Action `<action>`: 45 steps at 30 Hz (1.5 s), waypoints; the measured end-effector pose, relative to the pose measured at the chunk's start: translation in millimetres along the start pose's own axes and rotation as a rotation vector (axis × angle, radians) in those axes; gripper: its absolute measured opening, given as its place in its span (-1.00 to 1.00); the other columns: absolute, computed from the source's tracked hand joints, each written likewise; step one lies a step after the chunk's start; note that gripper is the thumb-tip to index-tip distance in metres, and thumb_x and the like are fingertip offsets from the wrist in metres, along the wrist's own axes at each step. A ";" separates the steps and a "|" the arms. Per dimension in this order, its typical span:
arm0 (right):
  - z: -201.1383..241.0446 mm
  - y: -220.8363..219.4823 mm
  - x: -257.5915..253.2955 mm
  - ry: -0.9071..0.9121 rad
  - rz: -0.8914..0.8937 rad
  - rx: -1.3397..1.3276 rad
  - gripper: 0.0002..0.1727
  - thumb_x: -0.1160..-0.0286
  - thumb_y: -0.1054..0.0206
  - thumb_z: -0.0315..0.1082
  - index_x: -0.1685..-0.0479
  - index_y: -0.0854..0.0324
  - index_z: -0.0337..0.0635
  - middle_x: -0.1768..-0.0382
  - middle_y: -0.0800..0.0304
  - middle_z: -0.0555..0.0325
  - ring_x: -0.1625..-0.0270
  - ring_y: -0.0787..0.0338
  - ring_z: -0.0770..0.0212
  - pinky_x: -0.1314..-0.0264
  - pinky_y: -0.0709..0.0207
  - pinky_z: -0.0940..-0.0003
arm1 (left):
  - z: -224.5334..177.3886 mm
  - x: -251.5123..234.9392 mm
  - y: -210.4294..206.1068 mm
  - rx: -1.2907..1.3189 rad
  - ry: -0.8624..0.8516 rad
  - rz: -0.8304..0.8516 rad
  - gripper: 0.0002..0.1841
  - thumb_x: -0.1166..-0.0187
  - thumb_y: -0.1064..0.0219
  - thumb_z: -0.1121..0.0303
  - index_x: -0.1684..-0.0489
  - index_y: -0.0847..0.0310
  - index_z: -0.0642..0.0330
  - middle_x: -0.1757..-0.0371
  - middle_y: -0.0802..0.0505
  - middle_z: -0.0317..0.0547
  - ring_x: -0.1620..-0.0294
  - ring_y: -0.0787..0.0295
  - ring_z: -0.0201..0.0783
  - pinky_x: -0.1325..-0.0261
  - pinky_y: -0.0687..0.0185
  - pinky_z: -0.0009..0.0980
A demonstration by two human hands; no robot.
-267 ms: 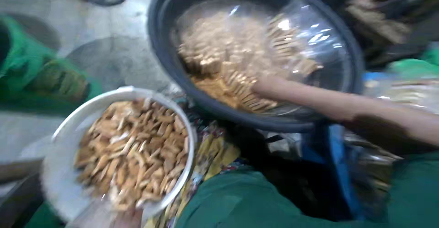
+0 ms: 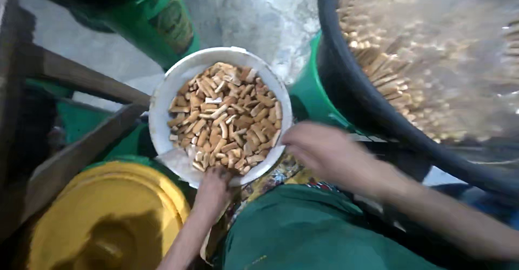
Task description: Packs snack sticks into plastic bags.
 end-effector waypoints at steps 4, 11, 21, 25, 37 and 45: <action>-6.7 -132.0 -104.2 0.063 0.458 -0.158 -0.65 -0.66 -0.15 -0.60 -0.34 -0.65 -0.34 -0.30 -0.72 -0.26 -0.41 -0.69 -0.23 -0.51 -0.50 -0.15 | -17.9 -5.3 -41.9 -0.007 -0.483 -0.436 -0.87 -0.44 -0.42 0.53 0.15 -0.82 0.26 0.01 -0.91 0.07 -0.15 -0.84 0.15 -0.31 -0.63 0.16; -21.0 -208.1 -169.3 0.274 0.520 0.339 -0.68 -0.51 -0.28 -0.63 -0.23 -0.69 -0.43 -0.39 -0.66 -0.25 -0.52 -0.56 -0.30 -0.49 -0.43 -0.24 | -11.3 4.7 -32.8 -0.061 -0.413 -0.905 -0.96 -0.48 -0.35 0.48 0.28 -0.71 0.13 -0.28 -0.83 0.00 -0.22 -0.81 -0.02 -0.25 -0.67 -0.08; 7.3 -133.8 -137.8 0.043 0.829 0.449 -0.76 -0.66 -0.25 -0.45 -0.06 -0.75 -0.42 -0.10 -0.79 -0.32 -0.24 -0.73 -0.35 -0.43 -0.38 -0.41 | -3.4 2.1 -51.3 0.002 -0.295 -0.586 -0.82 -0.42 -0.44 0.48 0.06 -0.81 0.22 0.13 -0.89 0.05 0.04 -0.84 0.15 -0.01 -0.70 0.06; 0.1 -196.7 -152.9 0.377 0.467 0.213 -0.68 -0.53 -0.29 -0.60 -0.23 -0.69 -0.33 -0.30 -0.71 -0.26 -0.42 -0.66 -0.29 -0.42 -0.51 -0.24 | -19.0 9.5 -25.7 0.064 -0.095 -0.245 -0.72 -0.55 -0.26 0.65 -0.15 -0.75 0.37 -0.11 -0.82 0.29 -0.21 -0.75 0.32 -0.23 -0.69 0.12; -20.5 -218.8 -144.2 0.413 0.532 0.162 -0.69 -0.64 -0.23 -0.54 -0.30 -0.64 -0.30 -0.29 -0.68 -0.26 -0.42 -0.64 -0.29 -0.48 -0.49 -0.19 | -8.2 7.0 -27.3 0.369 0.147 -0.181 -0.60 -0.79 -0.18 0.17 0.02 -0.75 0.41 0.00 -0.83 0.26 -0.01 -0.83 0.18 -0.13 -0.67 0.12; -9.3 -202.6 -131.6 0.143 0.422 0.056 -0.58 -0.63 -0.32 -0.45 -0.45 -0.59 -0.32 -0.41 -0.60 -0.33 -0.49 -0.57 -0.34 -0.50 -0.50 -0.20 | 7.1 36.9 -7.9 0.979 0.303 -0.695 -0.77 -0.72 -0.20 0.39 0.26 -0.61 0.42 0.37 -0.75 -0.08 0.44 -0.73 -0.34 0.28 -0.74 -0.34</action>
Point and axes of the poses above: each hand's wrist, its own x-axis away from the middle knuckle, its own y-axis out of the back of the hand, z = x × y, the point moved 1 cm from there along -x, towards the middle knuckle
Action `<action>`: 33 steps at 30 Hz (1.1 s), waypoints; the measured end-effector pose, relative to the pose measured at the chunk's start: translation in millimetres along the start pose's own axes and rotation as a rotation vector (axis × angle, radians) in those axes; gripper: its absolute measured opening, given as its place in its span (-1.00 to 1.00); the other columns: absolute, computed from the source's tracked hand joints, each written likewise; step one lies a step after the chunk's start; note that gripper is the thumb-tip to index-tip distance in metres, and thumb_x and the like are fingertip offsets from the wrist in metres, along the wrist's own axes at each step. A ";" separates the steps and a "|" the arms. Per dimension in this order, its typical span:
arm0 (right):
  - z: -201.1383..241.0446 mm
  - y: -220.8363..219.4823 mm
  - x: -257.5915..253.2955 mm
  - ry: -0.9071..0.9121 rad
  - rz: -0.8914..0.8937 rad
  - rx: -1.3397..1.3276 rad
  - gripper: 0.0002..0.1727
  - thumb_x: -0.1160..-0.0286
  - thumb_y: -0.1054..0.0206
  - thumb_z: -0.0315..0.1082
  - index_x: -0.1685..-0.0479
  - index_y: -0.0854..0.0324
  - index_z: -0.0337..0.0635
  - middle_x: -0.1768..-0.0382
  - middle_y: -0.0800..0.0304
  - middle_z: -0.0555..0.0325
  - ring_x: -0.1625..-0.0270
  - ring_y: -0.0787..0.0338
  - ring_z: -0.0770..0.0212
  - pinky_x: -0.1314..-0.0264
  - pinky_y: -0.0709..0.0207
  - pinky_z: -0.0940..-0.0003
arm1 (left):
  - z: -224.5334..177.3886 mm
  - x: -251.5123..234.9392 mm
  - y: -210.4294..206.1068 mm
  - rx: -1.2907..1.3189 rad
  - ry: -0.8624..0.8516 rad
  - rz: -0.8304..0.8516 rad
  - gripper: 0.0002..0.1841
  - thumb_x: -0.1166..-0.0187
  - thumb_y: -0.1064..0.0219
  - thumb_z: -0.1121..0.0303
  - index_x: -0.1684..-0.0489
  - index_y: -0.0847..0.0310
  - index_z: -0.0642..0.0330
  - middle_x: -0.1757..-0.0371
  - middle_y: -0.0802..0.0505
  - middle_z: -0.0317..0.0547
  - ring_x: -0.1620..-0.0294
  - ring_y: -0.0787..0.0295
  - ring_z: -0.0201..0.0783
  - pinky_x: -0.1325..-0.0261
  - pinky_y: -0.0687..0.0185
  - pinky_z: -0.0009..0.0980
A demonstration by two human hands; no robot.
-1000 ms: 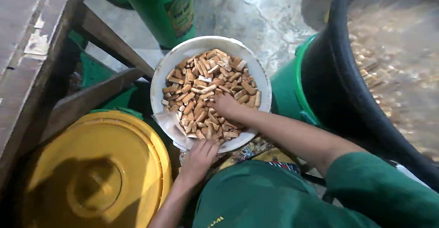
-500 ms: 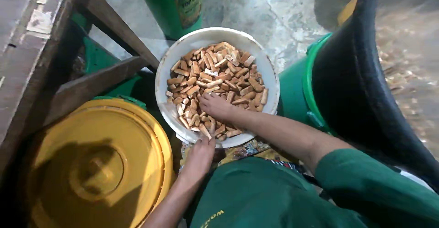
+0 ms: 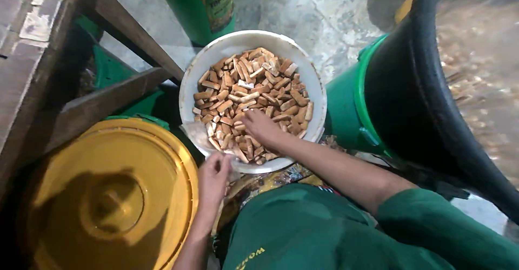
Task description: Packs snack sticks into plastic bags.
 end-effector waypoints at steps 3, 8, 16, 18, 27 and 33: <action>-26.4 4.5 13.0 -0.100 0.009 -0.031 -0.56 -0.53 -0.36 -0.55 -0.42 -0.62 -0.34 -0.39 -0.60 -0.35 -0.50 -0.55 -0.38 -0.51 -0.47 -0.24 | -22.5 -6.1 17.0 -0.240 -0.334 -0.279 -0.86 -0.65 -0.20 0.51 0.12 -0.59 0.47 0.25 -0.77 0.03 0.33 -0.76 -0.28 0.22 -0.75 -0.35; 0.1 71.4 33.5 -0.001 -0.217 -0.746 -0.60 -0.53 -0.45 -0.37 -0.32 -0.63 -0.30 -0.24 -0.73 -0.11 -0.12 -0.81 0.13 -0.19 -0.73 0.21 | -50.4 -55.6 17.2 -0.546 -0.385 0.009 -0.74 -0.63 -0.32 0.51 -0.19 -0.75 0.37 -0.26 -0.80 0.23 -0.24 -0.77 0.17 -0.31 -0.65 0.11; 40.2 90.0 32.0 0.252 -0.337 -0.039 -0.69 -0.41 -0.41 -0.62 -0.15 -0.71 -0.36 -0.16 -0.66 -0.32 -0.16 -0.78 -0.24 -0.16 -0.74 -0.03 | -80.8 -78.6 -7.1 -0.501 -0.339 0.128 -0.32 -0.39 -0.38 0.73 -0.62 -0.44 0.24 -0.61 -0.49 0.20 -0.30 -0.69 0.10 -0.19 -0.70 0.02; 49.5 98.2 25.6 0.188 -0.288 -0.181 -0.65 -0.45 -0.47 -0.49 -0.21 -0.71 -0.37 -0.21 -0.63 -0.30 -0.15 -0.78 -0.14 -0.20 -0.72 0.09 | -82.7 -77.2 -2.0 -0.501 -0.339 0.091 -0.23 -0.41 -0.34 0.75 -0.74 -0.30 0.20 -0.66 -0.43 0.20 -0.29 -0.69 0.08 -0.20 -0.70 0.00; 87.5 113.3 2.8 0.388 -0.441 -0.367 -0.65 -0.55 -0.39 -0.43 -0.28 -0.73 -0.33 0.00 -0.87 -0.17 -0.01 -0.87 -0.05 -0.19 -0.72 0.05 | -55.7 -70.0 63.8 0.230 -0.613 -0.157 -0.50 -0.74 -0.22 0.06 -0.54 -0.39 0.12 -0.65 -0.46 -0.31 -0.65 -0.37 -0.38 -0.62 -0.40 -0.32; 100.1 71.2 -13.8 0.409 -0.400 -0.732 -0.73 -0.62 -0.32 -0.44 -0.17 -0.76 -0.38 0.03 -0.84 -0.17 0.03 -0.83 0.07 -0.14 -0.70 0.16 | -8.3 -73.5 58.6 0.877 -0.027 -0.337 -0.66 -0.90 0.15 0.22 0.07 -0.61 -0.01 0.46 -0.75 -0.46 0.52 -0.69 -0.57 0.40 -0.70 -0.62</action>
Point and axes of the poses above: each hand's wrist, its own x-axis away from the middle knuckle, its own y-axis out of the back of the hand, z = x × y, the point moved 1 cm from there along -x, towards the middle knuckle
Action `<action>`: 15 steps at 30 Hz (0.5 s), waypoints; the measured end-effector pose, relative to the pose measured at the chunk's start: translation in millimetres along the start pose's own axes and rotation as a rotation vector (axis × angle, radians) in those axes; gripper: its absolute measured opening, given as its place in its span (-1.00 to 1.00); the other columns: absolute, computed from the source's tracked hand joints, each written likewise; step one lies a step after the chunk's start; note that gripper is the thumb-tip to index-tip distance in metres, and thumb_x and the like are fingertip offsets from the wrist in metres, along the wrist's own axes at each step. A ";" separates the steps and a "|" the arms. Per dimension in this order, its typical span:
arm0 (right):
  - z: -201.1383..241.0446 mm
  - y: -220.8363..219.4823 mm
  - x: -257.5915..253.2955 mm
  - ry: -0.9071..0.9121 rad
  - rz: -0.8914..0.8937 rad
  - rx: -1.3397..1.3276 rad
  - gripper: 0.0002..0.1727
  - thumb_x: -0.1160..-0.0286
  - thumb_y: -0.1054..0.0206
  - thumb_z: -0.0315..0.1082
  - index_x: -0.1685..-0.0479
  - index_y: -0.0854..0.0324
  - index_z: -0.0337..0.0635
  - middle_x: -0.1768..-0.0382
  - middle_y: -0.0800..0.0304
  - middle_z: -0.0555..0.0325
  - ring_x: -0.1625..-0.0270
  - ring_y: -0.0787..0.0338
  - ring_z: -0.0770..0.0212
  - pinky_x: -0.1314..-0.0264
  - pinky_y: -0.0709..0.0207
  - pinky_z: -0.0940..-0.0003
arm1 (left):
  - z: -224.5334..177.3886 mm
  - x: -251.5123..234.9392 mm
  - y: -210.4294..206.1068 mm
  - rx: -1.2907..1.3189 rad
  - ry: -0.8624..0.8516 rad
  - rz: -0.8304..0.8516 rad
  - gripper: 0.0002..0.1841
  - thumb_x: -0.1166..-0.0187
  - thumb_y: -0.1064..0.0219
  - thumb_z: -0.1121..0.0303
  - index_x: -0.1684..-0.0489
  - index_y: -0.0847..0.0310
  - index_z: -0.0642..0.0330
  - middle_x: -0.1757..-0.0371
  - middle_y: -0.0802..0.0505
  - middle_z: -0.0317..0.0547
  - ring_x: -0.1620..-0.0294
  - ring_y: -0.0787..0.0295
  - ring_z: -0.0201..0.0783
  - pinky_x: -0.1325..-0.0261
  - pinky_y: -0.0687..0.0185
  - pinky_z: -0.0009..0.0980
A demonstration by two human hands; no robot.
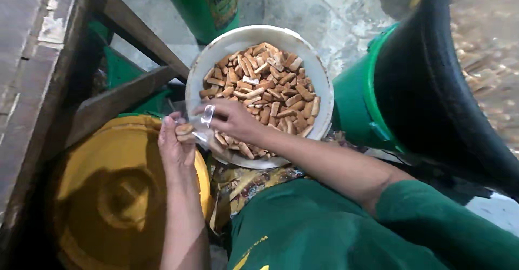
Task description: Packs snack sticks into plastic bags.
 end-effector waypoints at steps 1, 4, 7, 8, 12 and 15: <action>-16.1 -4.8 2.1 -0.123 -0.048 0.060 -0.73 -0.69 -0.28 -0.35 -0.08 -0.73 -0.40 0.06 -0.83 -0.17 0.06 -0.84 0.06 -0.09 -0.70 0.13 | 2.1 -1.6 5.8 0.011 -0.016 -0.085 -0.67 -0.91 0.14 0.22 0.09 -0.58 0.02 0.48 -0.71 -0.46 0.54 -0.66 -0.57 0.40 -0.68 -0.63; -64.1 -23.8 9.8 -0.548 0.288 0.441 -0.36 -0.65 -0.31 0.11 -0.24 -0.65 -0.41 -0.18 -0.73 -0.33 -0.24 -0.76 -0.28 -0.27 -0.60 -0.29 | 3.0 -1.2 9.9 -0.022 0.003 -0.298 -0.68 -0.92 0.12 0.20 0.00 -0.53 0.15 0.40 -0.72 -0.33 0.47 -0.72 -0.47 0.31 -0.74 -0.53; -82.6 -31.3 17.8 -0.610 0.439 0.558 -0.54 -0.68 -0.30 -0.09 -0.24 -0.72 -0.34 -0.27 -0.72 -0.33 -0.41 -0.66 -0.33 -0.42 -0.45 -0.34 | 3.3 0.3 3.4 -0.011 0.061 -0.354 -0.65 -0.92 0.13 0.18 -0.02 -0.52 0.20 0.39 -0.74 -0.27 0.45 -0.74 -0.45 0.31 -0.74 -0.54; -78.4 -23.2 20.5 -0.591 0.380 0.540 -0.59 -0.69 -0.30 -0.16 -0.24 -0.73 -0.32 -0.29 -0.72 -0.32 -0.44 -0.64 -0.32 -0.46 -0.43 -0.32 | 4.4 0.4 2.9 0.023 0.078 -0.364 -0.65 -0.92 0.12 0.18 0.02 -0.54 0.20 0.38 -0.75 -0.26 0.44 -0.75 -0.45 0.31 -0.74 -0.55; -34.5 26.7 46.9 -0.206 -0.236 0.324 -0.72 -0.50 -0.42 -0.35 -0.13 -0.83 -0.20 -0.24 -0.68 -0.18 -0.35 -0.63 -0.11 -0.41 -0.55 -0.01 | 11.3 2.6 -5.1 0.077 0.132 -0.324 -0.63 -0.92 0.14 0.14 0.05 -0.53 0.17 0.34 -0.78 -0.26 0.38 -0.78 -0.43 0.26 -0.75 -0.52; -15.3 41.0 47.4 0.078 -0.378 0.319 -0.74 -0.38 -0.46 -0.36 -0.04 -0.89 -0.09 -0.33 -0.62 -0.19 -0.41 -0.59 -0.07 -0.45 -0.54 0.11 | 16.8 11.4 -33.7 -0.027 0.160 -0.140 -0.60 -0.93 0.17 0.12 -0.12 -0.54 0.18 0.23 -0.84 -0.27 0.30 -0.83 -0.44 0.22 -0.79 -0.50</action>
Point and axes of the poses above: each hand's wrist, its own x-axis away from the middle knuckle, its own y-axis out of the back of the hand, z = x × y, the point moved 1 cm from there along -x, towards the middle knuckle
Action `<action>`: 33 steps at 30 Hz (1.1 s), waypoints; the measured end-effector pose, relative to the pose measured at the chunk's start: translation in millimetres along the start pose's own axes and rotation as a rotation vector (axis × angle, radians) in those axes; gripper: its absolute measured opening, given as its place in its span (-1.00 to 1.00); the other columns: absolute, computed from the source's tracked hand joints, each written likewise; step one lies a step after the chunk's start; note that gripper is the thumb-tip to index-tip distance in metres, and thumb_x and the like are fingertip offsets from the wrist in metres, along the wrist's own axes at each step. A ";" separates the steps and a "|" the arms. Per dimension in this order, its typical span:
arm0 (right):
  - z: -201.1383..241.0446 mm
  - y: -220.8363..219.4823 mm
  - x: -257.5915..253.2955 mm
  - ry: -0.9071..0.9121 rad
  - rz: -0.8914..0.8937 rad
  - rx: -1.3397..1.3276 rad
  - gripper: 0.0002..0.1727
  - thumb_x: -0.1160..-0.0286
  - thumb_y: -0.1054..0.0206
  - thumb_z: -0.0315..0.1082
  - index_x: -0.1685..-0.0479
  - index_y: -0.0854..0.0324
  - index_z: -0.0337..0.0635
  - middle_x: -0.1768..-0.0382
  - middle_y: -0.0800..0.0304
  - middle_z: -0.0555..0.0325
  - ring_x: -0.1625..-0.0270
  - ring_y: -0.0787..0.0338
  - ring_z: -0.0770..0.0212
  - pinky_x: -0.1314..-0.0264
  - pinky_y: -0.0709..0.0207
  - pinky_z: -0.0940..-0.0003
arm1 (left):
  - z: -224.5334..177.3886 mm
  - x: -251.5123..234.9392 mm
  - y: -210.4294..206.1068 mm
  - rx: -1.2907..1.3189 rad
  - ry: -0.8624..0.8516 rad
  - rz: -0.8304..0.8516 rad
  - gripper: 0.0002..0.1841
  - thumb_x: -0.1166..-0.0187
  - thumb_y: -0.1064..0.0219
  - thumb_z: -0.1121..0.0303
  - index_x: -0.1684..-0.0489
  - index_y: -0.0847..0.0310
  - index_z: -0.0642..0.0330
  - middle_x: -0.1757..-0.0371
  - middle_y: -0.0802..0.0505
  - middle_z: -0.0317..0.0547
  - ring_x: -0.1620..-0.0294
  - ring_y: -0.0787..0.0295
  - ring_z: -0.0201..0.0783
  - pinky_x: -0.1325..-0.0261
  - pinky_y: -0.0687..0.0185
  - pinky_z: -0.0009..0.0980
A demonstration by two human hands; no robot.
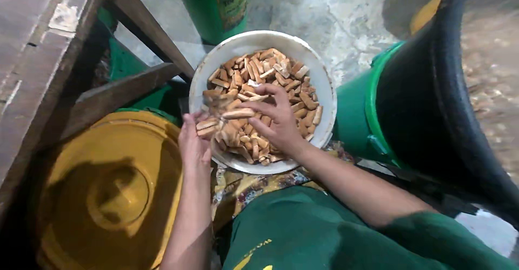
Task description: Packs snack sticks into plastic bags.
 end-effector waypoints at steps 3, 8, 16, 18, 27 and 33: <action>-0.6 0.1 -22.1 0.040 0.169 -0.017 -0.70 -0.39 -0.51 -0.41 -0.11 -0.89 -0.04 -0.44 -0.59 -0.29 -0.50 -0.54 -0.25 -0.54 -0.47 -0.08 | -0.7 8.0 -23.5 -0.041 -0.026 0.313 -0.64 -0.90 0.12 0.21 -0.23 -0.57 0.17 0.07 -0.86 -0.24 0.15 -0.85 -0.40 0.06 -0.83 -0.42; -29.9 -11.0 -41.1 -0.103 0.249 -0.098 -0.72 -0.61 -0.23 -0.51 -0.15 -0.78 -0.33 -0.33 -0.63 -0.25 -0.32 -0.72 0.04 -0.37 -0.65 0.23 | -19.8 -0.5 -20.1 0.194 -0.056 0.358 -0.76 -0.85 -0.04 0.25 -0.20 -0.57 0.09 0.05 -0.85 -0.26 0.11 -0.85 -0.41 0.00 -0.83 -0.46; -102.4 -61.6 11.5 -0.059 0.844 0.544 -0.61 -0.52 -0.30 -0.62 -0.33 -0.61 -0.40 -0.28 -0.69 -0.39 -0.44 -0.63 -0.39 -0.49 -0.43 -0.30 | -17.6 2.6 15.9 0.296 0.033 0.122 -0.71 -0.88 0.05 0.25 -0.07 -0.59 0.13 0.14 -0.86 -0.22 0.19 -0.86 -0.40 0.09 -0.83 -0.50; -81.7 -35.2 9.5 -0.155 0.581 0.400 -0.73 -0.60 -0.31 -0.45 -0.16 -0.70 -0.41 -0.11 -0.79 -0.31 -0.29 -0.74 -0.30 -0.45 -0.52 -0.20 | -15.5 -1.0 21.1 0.254 0.043 0.039 -0.71 -0.89 0.09 0.23 -0.07 -0.56 0.12 0.16 -0.84 -0.24 0.20 -0.84 -0.40 0.07 -0.82 -0.48; -14.5 0.5 -7.0 0.177 -0.119 0.017 -0.89 -0.30 -0.56 -0.41 0.22 -0.87 -0.17 -0.22 -0.68 -0.25 -0.32 -0.65 -0.06 -0.43 -0.55 0.16 | 7.7 4.8 -15.8 0.103 0.152 0.396 -0.71 -0.81 -0.09 0.28 -0.34 -0.59 0.09 -0.06 -0.87 -0.16 0.09 -0.88 -0.32 0.05 -0.84 -0.42; 1.8 -46.7 -24.4 0.373 0.013 -0.122 -0.86 -0.36 -0.57 -0.36 0.14 -0.93 -0.08 -0.19 -0.72 -0.25 -0.39 -0.62 -0.13 -0.52 -0.48 0.08 | -5.6 22.2 23.0 0.257 0.132 0.351 -0.71 -0.75 -0.18 0.11 -0.17 -0.66 0.04 0.05 -0.90 -0.15 0.07 -0.90 -0.29 -0.01 -0.87 -0.33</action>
Point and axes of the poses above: each hand's wrist, its own x-axis away from the middle knuckle, its own y-axis out of the back of the hand, z = x × y, the point moved 1 cm from there along -x, towards the middle knuckle
